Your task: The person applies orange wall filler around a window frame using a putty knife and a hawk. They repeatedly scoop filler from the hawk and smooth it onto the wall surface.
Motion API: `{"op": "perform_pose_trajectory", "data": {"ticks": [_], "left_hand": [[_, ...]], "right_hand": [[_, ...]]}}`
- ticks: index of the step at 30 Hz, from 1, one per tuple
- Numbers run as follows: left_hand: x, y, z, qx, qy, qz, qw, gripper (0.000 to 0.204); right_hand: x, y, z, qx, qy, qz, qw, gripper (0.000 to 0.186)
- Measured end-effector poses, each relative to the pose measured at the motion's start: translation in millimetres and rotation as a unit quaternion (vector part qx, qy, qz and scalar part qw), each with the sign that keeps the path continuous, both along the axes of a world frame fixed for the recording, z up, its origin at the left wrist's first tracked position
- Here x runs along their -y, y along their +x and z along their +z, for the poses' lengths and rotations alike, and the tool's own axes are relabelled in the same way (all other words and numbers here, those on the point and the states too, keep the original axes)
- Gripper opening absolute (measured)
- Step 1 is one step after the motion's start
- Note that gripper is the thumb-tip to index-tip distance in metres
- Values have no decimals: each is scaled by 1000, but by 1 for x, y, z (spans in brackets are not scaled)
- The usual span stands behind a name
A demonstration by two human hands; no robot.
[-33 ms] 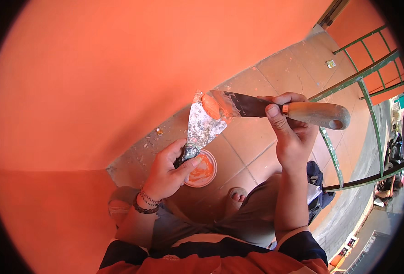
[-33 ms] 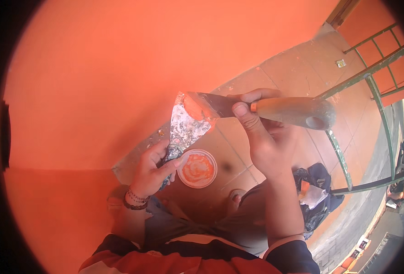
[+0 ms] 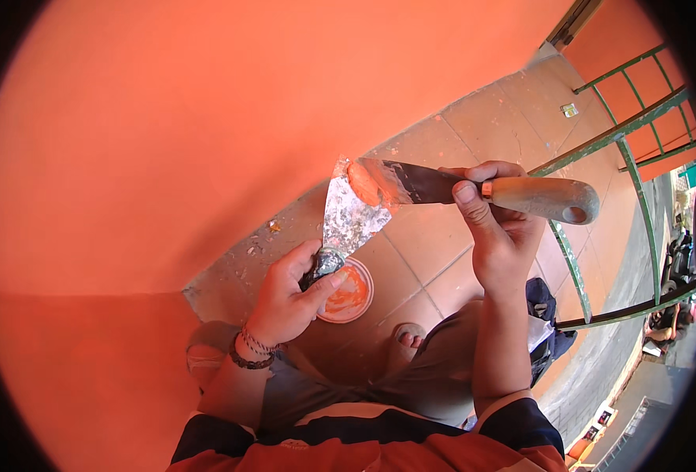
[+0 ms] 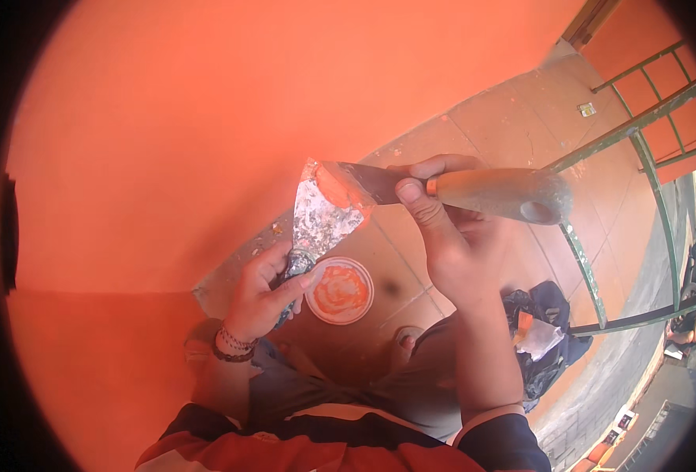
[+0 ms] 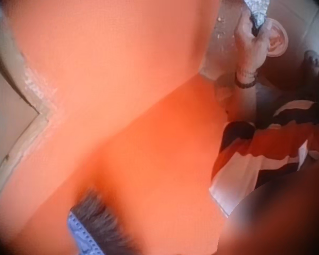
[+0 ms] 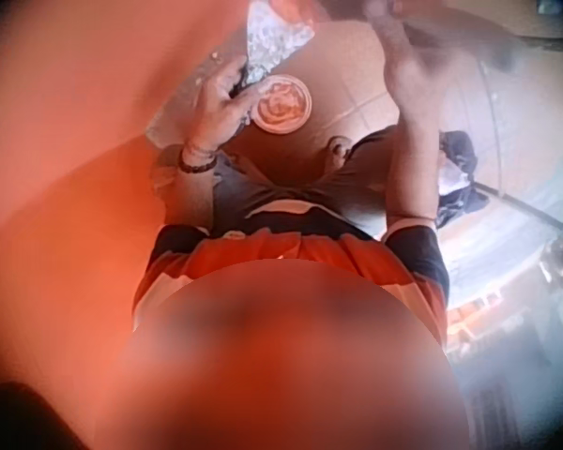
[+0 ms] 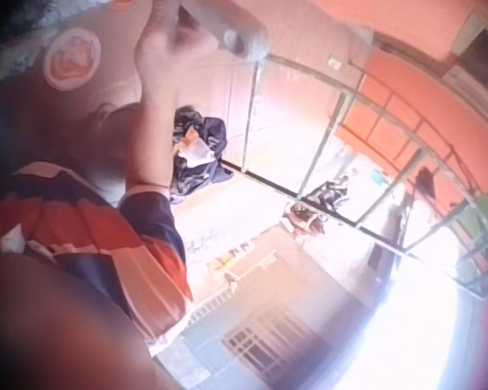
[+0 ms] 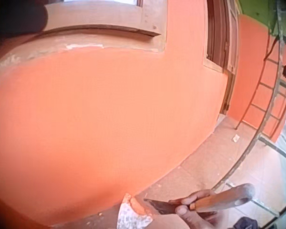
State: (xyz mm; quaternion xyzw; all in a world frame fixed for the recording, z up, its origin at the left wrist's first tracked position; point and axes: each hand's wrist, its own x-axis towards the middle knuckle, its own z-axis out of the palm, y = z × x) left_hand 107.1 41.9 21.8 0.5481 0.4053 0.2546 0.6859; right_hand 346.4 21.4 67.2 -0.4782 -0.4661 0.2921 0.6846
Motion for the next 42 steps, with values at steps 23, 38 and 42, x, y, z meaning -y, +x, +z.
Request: {"op": "perform_pose_trajectory", "data": {"ticks": [23,38,42], "left_hand": [[-9,0,9,-24,-19,-20,999,36],[-7,2,3,-16,5,-2,1000,38],[-6,2,-1,-18,18,1,1000,37]], "right_hand": [[-18,-29,-18,65,6,36,997,8],[-24,-37,-32,119,-12,45,992,6],[-25,-35,-36,122,-43,47,990,6]]}}
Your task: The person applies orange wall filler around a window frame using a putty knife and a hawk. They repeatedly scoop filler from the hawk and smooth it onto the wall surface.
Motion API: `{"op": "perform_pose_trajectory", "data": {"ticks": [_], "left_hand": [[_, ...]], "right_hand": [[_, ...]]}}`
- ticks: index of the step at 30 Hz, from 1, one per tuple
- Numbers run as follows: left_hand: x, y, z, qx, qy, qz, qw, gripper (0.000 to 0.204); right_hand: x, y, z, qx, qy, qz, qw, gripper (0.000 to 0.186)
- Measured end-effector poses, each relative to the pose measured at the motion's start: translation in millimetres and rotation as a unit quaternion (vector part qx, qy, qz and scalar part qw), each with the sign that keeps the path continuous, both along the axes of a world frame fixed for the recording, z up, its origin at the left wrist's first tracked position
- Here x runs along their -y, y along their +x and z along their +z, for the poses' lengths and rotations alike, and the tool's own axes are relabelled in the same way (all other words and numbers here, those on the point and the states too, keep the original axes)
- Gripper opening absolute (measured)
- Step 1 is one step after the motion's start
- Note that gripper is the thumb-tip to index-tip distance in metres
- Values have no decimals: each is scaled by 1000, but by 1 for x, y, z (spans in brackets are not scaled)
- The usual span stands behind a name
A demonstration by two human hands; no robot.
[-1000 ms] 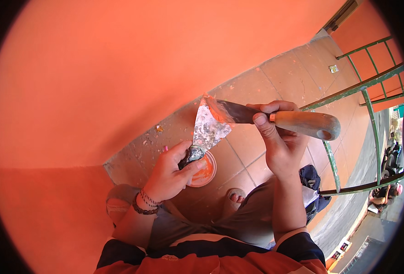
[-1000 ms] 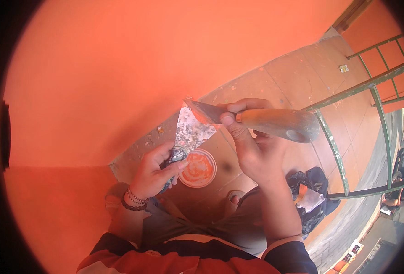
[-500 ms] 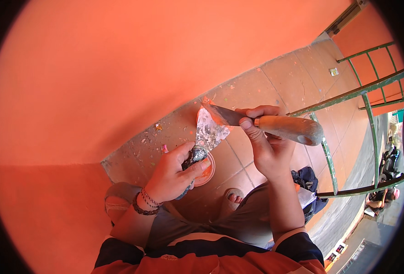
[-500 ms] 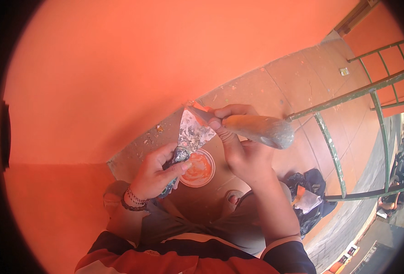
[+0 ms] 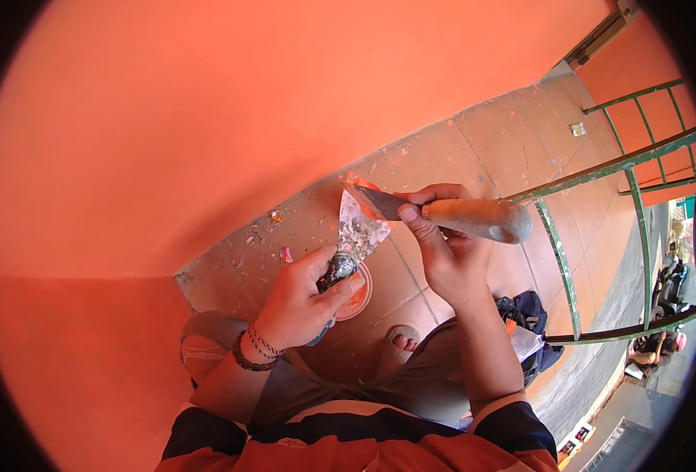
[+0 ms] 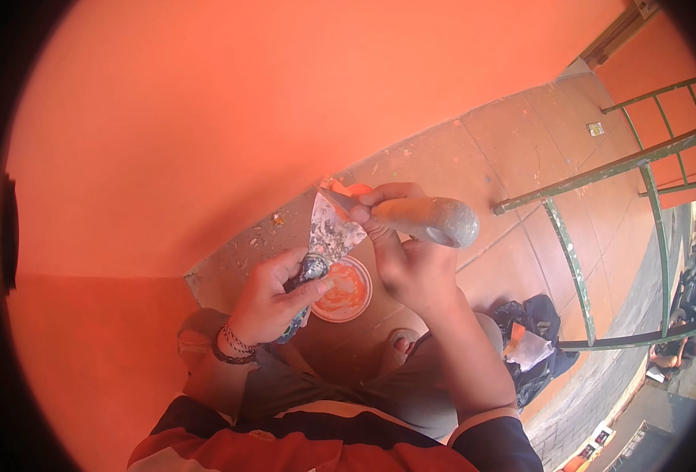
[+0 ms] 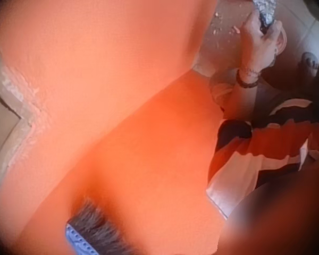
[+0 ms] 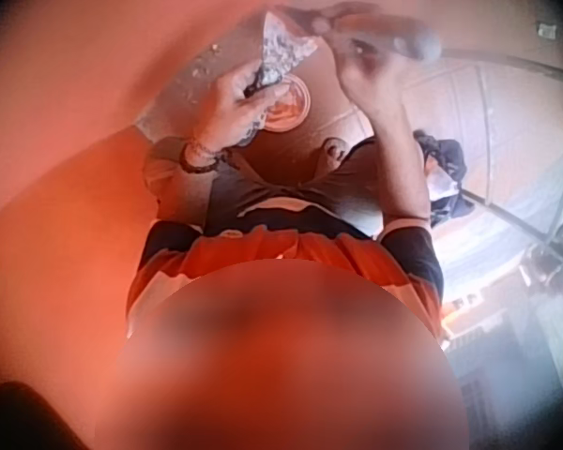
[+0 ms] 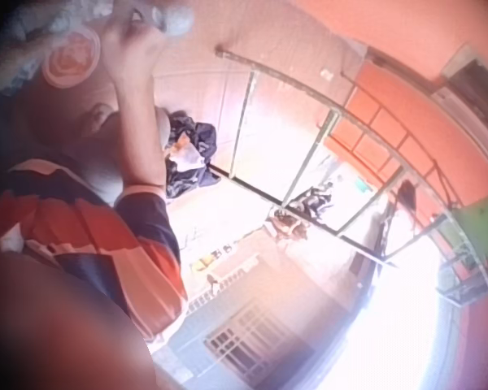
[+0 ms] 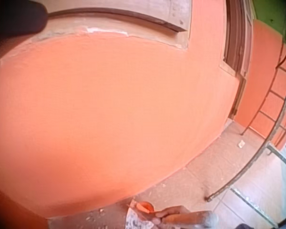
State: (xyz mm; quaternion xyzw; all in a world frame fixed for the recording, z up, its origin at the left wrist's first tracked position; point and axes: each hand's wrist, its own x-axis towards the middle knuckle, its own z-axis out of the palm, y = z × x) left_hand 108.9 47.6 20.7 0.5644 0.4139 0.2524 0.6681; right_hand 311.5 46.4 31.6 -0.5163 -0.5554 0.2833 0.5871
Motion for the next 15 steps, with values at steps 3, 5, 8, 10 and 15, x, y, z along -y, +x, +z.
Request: {"op": "perform_pose_trajectory", "data": {"ticks": [3,5,8,10,15], "left_hand": [[0,-1,-3,-23,16,-2,1000,35],[-1,-1,-6,-40,60,0,997,34],[0,0,-6,30,15,23,999,26],[0,-2,-3,15,-12,23,1000,27],[5,0,3,17,-45,26,999,31]], "right_hand": [[1,-4,1,-45,-4,14,999,7],[2,-8,5,-89,-2,14,996,8],[8,4,19,-164,-28,-7,986,8],[9,22,30,-182,-26,-39,982,9],[15,43,32,-119,-14,-41,992,10]]}}
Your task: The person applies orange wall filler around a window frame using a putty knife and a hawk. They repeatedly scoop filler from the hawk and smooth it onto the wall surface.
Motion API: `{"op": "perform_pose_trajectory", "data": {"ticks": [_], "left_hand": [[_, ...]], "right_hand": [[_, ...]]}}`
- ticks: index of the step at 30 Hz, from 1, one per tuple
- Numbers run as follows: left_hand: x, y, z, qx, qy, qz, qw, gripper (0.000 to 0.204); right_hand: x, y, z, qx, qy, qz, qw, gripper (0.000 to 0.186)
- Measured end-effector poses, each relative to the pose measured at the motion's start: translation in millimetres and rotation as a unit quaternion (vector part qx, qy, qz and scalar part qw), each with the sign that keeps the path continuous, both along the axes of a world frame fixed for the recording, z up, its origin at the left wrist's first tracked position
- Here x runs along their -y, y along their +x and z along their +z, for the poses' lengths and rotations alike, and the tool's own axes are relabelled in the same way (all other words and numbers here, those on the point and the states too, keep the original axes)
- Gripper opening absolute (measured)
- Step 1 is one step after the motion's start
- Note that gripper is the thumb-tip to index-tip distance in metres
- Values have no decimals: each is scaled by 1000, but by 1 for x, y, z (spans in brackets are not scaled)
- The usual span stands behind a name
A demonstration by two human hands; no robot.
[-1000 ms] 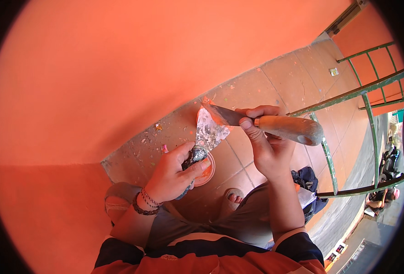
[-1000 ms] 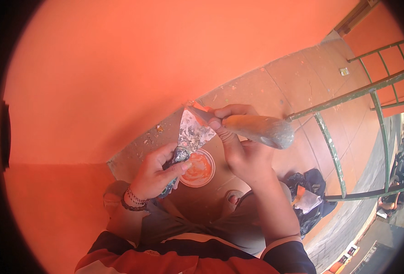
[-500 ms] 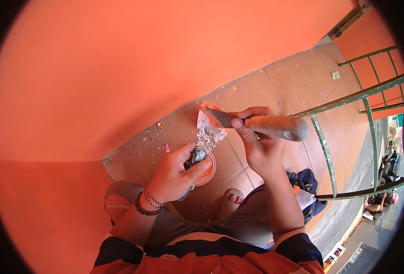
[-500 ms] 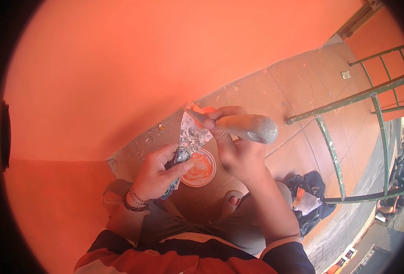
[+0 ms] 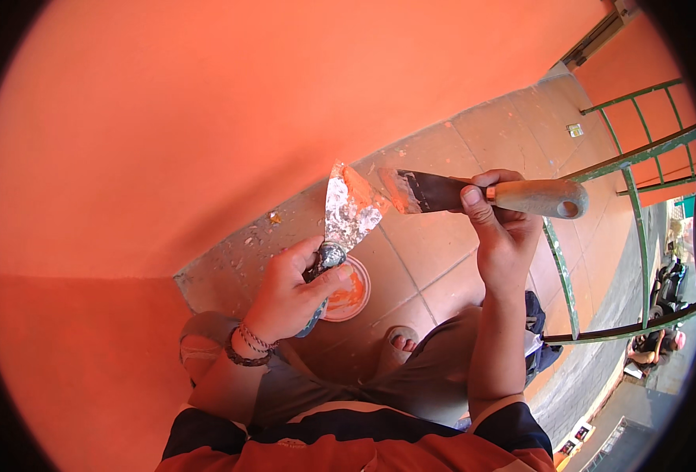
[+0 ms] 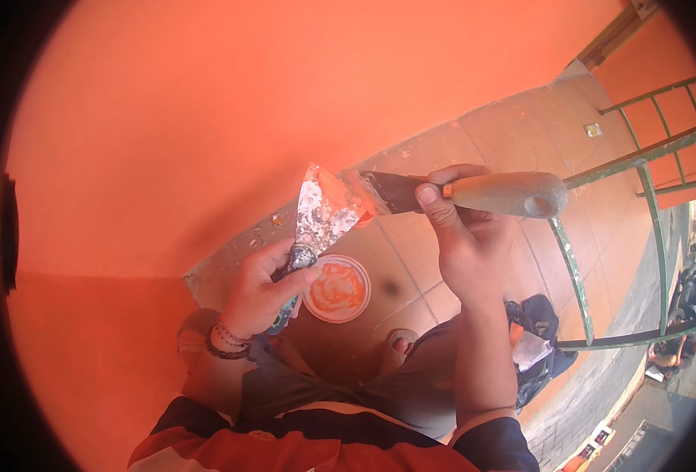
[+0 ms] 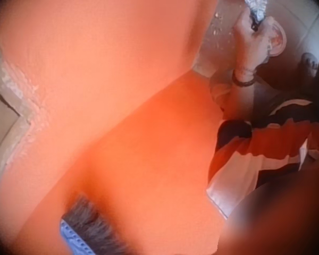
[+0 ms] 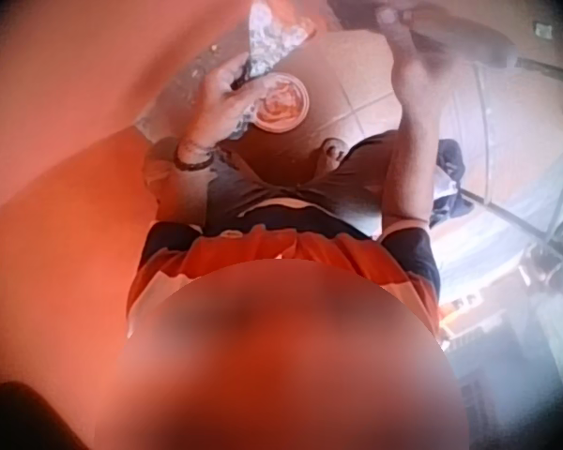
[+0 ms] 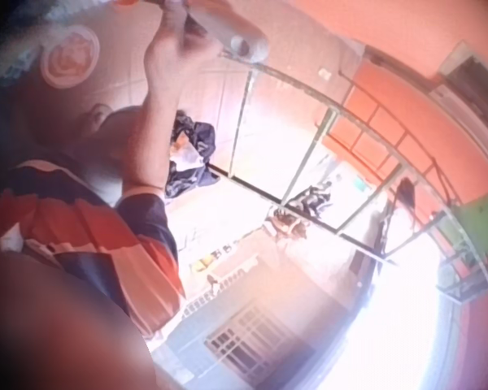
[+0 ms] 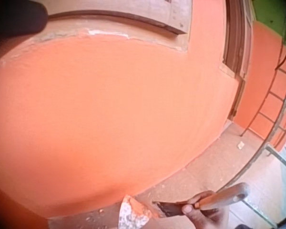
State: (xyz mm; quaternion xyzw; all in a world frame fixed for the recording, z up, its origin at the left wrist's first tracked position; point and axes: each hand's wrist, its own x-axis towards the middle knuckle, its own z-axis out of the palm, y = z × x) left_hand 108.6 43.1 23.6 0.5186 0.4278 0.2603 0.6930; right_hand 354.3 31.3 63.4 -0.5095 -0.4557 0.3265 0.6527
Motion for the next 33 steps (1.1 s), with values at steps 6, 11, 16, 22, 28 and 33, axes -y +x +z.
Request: {"op": "perform_pose_trajectory", "data": {"ticks": [6,11,16,22,28,33], "left_hand": [[-1,-1,-1,10,15,-2,1000,33],[-4,-3,0,7,7,-11,1000,33],[-5,-5,4,16,-9,-17,1000,32],[-6,-5,6,11,-12,-22,1000,31],[-6,-5,6,34,-24,-22,999,35],[-4,-3,5,59,-8,-9,998,32]], "right_hand": [[1,-15,-12,38,21,59,997,9],[0,-17,-12,147,-12,73,986,10],[-1,-17,-10,200,-38,103,973,14],[-2,-24,-8,193,-30,101,976,14],[-5,-27,-14,183,14,78,980,12],[-3,-25,-13,185,12,64,981,11]]}}
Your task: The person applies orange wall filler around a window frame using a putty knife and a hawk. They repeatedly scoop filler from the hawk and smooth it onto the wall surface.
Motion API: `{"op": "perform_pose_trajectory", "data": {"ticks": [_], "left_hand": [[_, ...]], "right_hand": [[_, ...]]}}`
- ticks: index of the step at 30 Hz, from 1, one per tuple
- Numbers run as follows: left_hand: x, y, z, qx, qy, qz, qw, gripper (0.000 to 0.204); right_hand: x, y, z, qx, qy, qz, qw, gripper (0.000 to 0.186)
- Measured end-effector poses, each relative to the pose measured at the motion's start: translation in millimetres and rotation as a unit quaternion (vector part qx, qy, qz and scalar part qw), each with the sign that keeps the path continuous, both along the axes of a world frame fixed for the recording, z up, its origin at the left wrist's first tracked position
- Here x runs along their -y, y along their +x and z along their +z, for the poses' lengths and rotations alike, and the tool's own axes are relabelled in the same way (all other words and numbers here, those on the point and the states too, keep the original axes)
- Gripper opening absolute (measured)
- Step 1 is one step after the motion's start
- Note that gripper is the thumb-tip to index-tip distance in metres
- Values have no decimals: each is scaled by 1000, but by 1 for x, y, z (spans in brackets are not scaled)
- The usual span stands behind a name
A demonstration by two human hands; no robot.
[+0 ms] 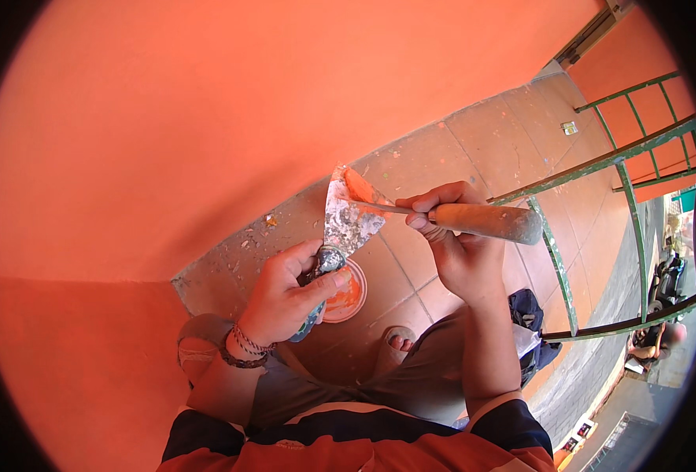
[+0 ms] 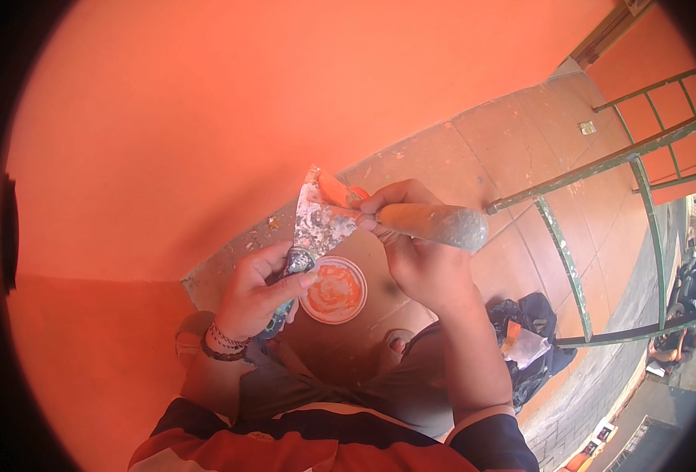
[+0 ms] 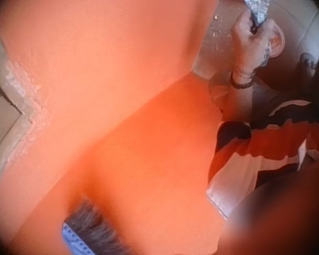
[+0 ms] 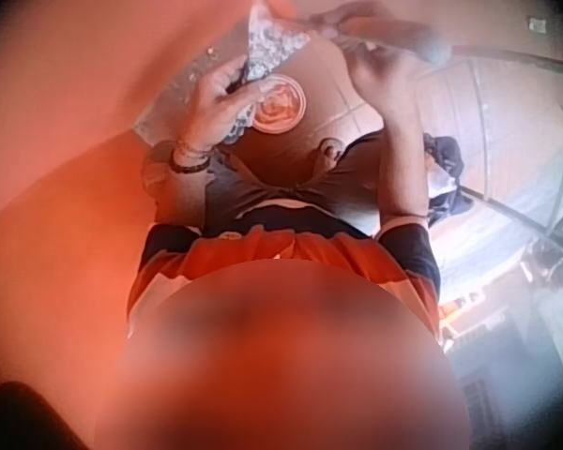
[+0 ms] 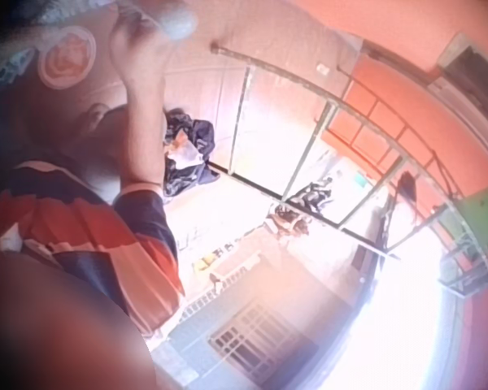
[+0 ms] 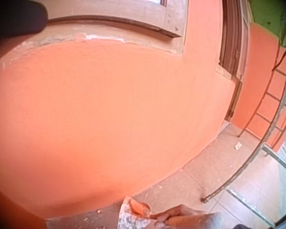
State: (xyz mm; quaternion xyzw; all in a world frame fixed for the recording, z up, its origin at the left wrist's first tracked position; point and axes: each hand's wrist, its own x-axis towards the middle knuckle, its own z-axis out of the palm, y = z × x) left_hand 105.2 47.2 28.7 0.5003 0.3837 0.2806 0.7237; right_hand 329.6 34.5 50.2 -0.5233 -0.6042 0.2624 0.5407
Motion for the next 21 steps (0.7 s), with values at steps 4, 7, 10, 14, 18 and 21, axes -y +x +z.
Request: {"op": "perform_pose_trajectory", "data": {"ticks": [4,7,10,14,18,21], "left_hand": [[0,-2,0,0,-25,-6,1000,36],[1,-1,-1,-6,-26,4,1000,35],[3,1,-3,-5,-22,26,999,32],[8,3,-7,-6,-7,49,999,28],[12,8,-10,-50,23,58,997,27],[13,11,-1,-38,32,65,997,28]], "right_hand": [[6,1,4,27,-60,23,998,13],[10,3,6,42,-53,43,997,15],[12,12,8,-95,-38,55,993,16],[14,38,11,-232,-5,-5,973,13],[9,57,7,-417,-38,-44,907,10],[4,61,11,-503,-66,-37,861,14]]}}
